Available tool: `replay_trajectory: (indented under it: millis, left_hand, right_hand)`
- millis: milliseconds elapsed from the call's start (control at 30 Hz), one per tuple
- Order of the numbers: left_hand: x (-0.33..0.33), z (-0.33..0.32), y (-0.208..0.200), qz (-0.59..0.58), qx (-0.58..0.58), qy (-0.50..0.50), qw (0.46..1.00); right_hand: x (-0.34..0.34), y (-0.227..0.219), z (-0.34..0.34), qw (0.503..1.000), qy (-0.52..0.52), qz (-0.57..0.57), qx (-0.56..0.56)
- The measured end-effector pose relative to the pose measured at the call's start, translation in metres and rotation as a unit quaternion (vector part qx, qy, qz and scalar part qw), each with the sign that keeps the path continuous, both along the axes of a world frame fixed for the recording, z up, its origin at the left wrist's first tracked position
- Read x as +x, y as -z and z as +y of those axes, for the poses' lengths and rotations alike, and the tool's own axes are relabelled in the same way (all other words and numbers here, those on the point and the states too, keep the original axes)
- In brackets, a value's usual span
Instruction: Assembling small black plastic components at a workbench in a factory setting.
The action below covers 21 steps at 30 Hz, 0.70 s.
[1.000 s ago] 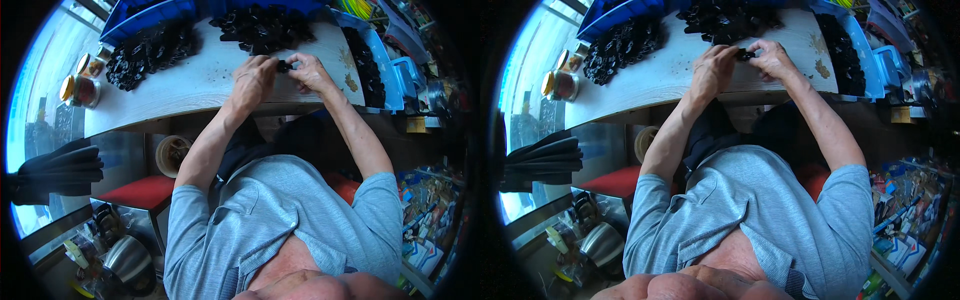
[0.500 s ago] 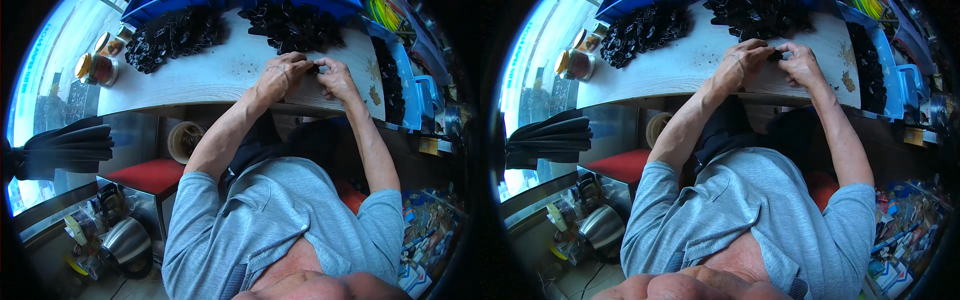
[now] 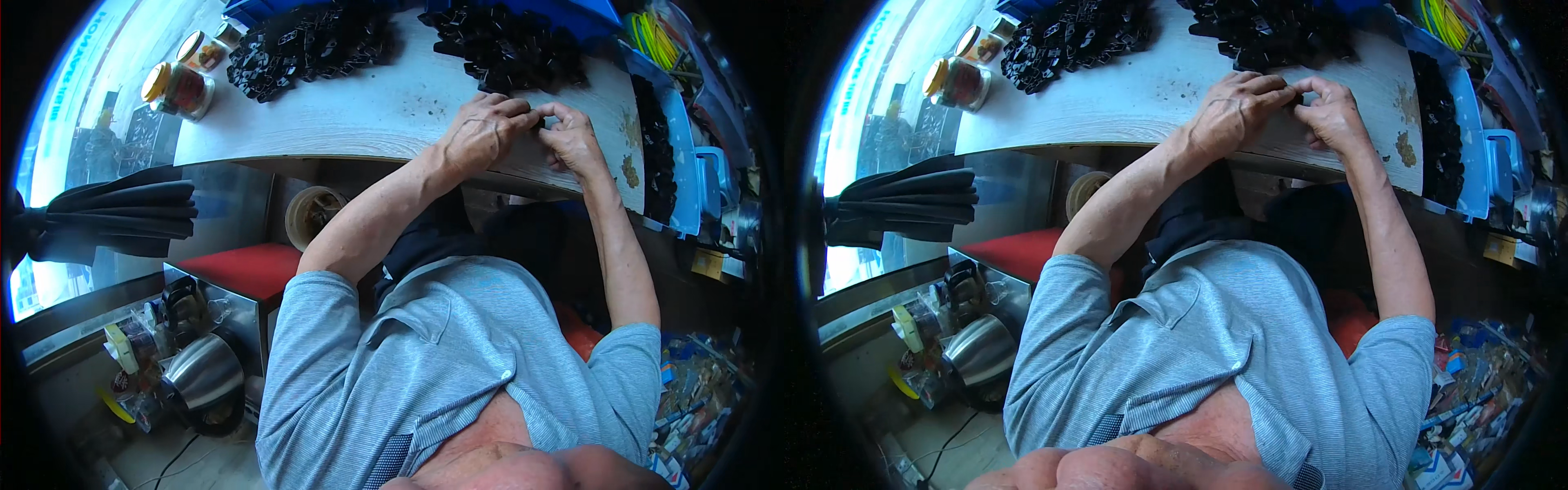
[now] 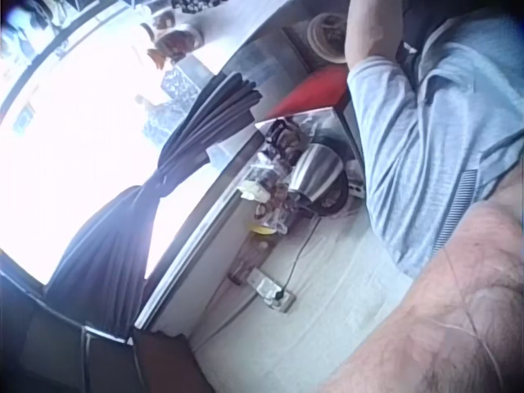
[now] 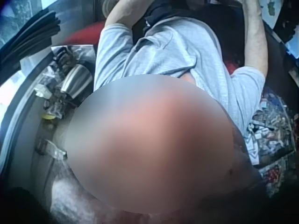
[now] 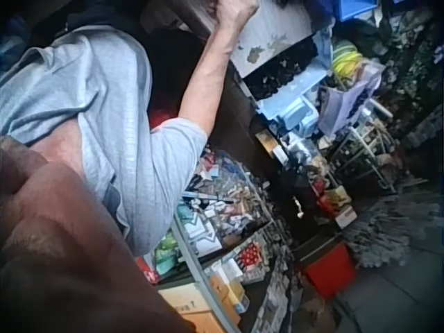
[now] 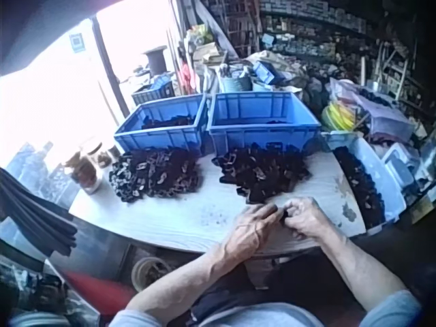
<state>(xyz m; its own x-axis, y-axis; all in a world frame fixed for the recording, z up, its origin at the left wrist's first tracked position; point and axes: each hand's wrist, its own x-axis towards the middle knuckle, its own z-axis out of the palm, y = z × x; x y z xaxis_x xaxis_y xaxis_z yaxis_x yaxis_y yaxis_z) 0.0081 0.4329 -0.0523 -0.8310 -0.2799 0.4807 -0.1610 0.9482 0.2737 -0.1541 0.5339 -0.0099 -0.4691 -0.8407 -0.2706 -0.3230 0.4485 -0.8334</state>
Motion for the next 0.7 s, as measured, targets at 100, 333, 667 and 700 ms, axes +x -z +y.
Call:
replay_trajectory:
  millis: [100, 333, 667, 700]
  left_hand:
    - [0.004, 0.004, 0.000, -0.019, -0.006, -0.017, 1.000]
    - [0.018, 0.002, 0.003, 0.137, 0.020, -0.024, 0.990]
    - [0.185, -0.134, 0.011, -0.030, -0.106, -0.403, 0.908]
    - [0.188, -0.134, 0.012, -0.033, -0.116, -0.391, 0.913]
  right_hand:
    - [0.000, -0.001, -0.001, 1.000, -0.004, 0.009, 0.002]
    - [-0.002, 0.000, 0.003, 1.000, -0.022, -0.011, -0.003]
    - [-0.054, -0.001, 0.030, 0.976, 0.158, -0.113, -0.103]
    - [-0.067, -0.002, 0.033, 0.966, 0.180, -0.130, -0.128]
